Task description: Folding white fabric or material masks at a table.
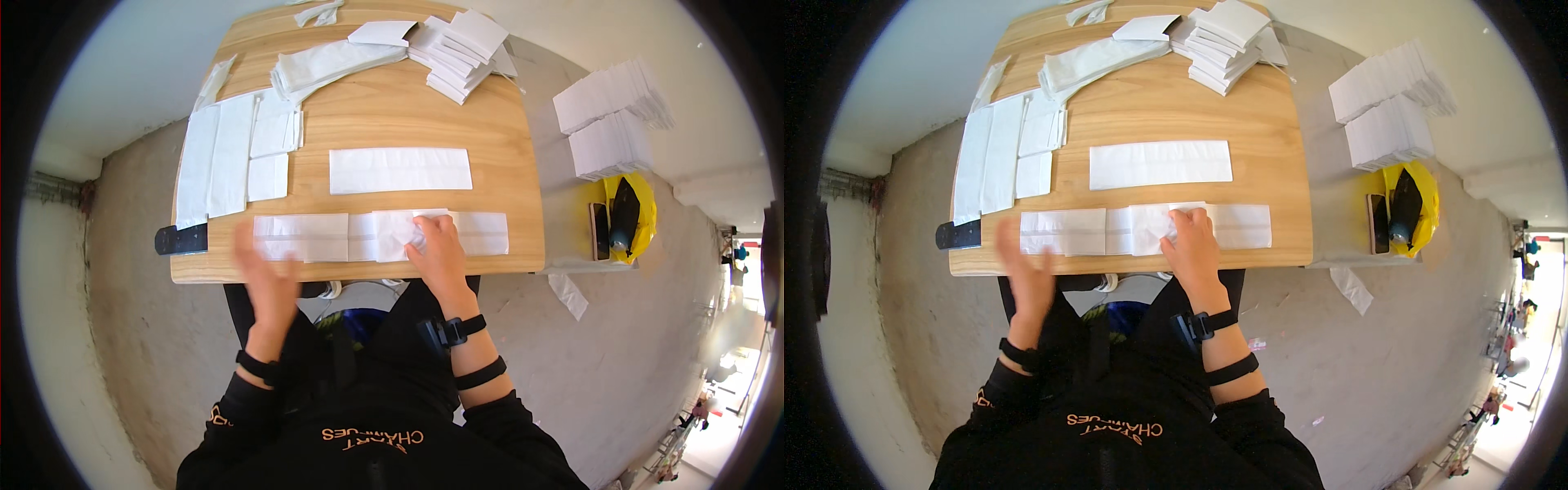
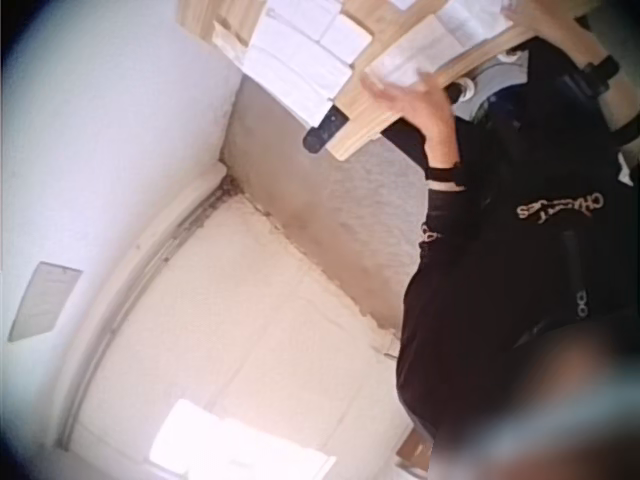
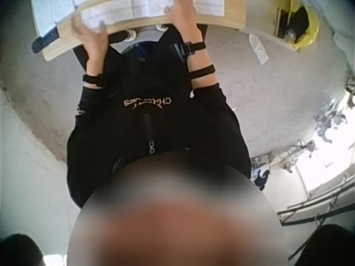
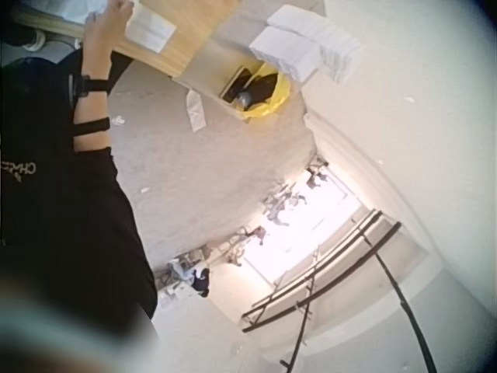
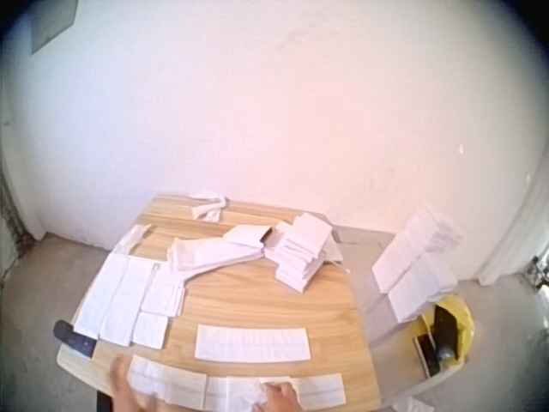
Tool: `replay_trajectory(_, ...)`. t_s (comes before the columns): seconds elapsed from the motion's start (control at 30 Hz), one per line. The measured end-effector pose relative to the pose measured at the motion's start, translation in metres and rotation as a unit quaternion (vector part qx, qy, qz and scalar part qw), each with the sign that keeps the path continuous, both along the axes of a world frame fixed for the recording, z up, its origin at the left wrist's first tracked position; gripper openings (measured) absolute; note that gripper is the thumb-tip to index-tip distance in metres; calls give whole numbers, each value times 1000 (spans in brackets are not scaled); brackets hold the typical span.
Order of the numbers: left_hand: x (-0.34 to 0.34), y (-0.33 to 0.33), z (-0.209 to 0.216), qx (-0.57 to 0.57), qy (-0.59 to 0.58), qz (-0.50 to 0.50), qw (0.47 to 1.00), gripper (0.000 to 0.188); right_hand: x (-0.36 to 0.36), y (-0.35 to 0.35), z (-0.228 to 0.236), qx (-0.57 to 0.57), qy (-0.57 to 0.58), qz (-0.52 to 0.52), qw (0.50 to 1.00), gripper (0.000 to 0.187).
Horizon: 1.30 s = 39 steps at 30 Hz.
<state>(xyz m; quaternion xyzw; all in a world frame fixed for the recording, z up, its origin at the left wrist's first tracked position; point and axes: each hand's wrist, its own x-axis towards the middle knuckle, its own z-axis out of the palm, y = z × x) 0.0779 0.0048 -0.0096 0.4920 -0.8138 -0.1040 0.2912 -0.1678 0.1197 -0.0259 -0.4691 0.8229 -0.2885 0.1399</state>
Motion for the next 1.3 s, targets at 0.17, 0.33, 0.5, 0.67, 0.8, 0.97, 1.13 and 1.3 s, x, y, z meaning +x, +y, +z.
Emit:
replay_trajectory(0.17, -82, 36, 9, 78, -97, -372, 920, 91, 2, 0, 0, 11, -17, 1, 1000, 44)
replay_trajectory(0.33, -93, 39, -26, 57, -163, -363, 916, 104, 2, 2, -7, -26, 10, 7, 1000, 45)
replay_trajectory(0.5, -94, 40, -34, 67, -181, -346, 918, 107, -14, 16, -18, -87, -21, -30, 996, 43)
replay_trajectory(0.67, -95, 41, -28, 62, -189, -346, 917, 107, -53, 55, -30, -23, 44, -184, 982, 49)
replay_trajectory(0.8, -92, 40, -29, 58, -189, -342, 919, 108, -73, 70, -21, 52, 121, -360, 924, 64)
replay_trajectory(0.97, -91, 41, -31, 53, -178, -345, 920, 108, -88, 69, -15, 116, -17, -379, 918, 67)
replay_trajectory(1.13, -93, 41, -35, 46, -164, -347, 922, 107, -106, 80, -28, 57, -130, -357, 923, 47)
replay_trajectory(1.3, -90, 38, -31, 67, -142, -348, 924, 104, -80, 68, 0, -144, -341, -346, 862, 28)
